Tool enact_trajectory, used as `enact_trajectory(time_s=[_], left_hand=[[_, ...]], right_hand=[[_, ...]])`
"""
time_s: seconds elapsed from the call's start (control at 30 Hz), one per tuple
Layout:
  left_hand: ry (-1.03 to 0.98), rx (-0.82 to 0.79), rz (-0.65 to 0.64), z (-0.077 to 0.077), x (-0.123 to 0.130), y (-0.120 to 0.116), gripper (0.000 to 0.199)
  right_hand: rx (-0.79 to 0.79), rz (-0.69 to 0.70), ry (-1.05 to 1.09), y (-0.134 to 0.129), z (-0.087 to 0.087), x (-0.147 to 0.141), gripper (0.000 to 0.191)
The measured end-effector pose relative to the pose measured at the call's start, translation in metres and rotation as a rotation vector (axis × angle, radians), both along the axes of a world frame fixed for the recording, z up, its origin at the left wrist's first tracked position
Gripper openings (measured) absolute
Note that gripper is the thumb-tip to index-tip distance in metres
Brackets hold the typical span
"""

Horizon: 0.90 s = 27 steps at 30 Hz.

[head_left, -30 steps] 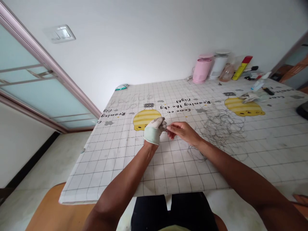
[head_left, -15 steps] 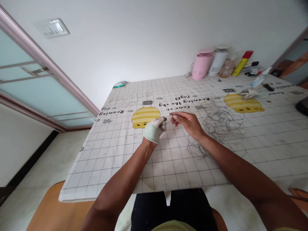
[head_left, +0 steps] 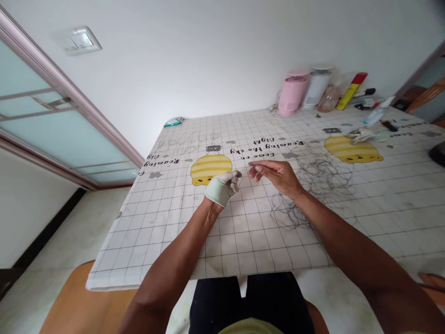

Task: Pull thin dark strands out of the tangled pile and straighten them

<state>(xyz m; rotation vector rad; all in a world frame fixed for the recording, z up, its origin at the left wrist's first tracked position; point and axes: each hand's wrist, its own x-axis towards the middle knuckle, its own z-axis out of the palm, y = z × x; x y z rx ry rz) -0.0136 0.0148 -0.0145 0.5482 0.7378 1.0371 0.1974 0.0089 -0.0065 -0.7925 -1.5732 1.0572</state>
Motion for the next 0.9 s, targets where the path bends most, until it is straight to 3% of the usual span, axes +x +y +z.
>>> enact_trajectory(time_s=[0.33,0.53,0.7,0.9], left_hand=[[0.033,-0.003,-0.023,0.009,0.003,-0.006,0.021],[-0.027,0.084,0.147,0.003,0.011,-0.003,0.022],[0.087,0.168,0.112,-0.004,0.011,0.003,0.03],[0.386,0.279,0.093,-0.003,0.007,0.008,0.018]], right_hand=[[-0.001,0.004,-0.059,-0.001,0.011,0.012,0.036],[-0.222,0.08,0.025,0.002,0.0,0.0,0.047],[-0.263,0.2,-0.079,-0.008,-0.013,-0.023,0.04],[-0.197,-0.009,-0.116,-0.011,-0.016,-0.03,0.029]])
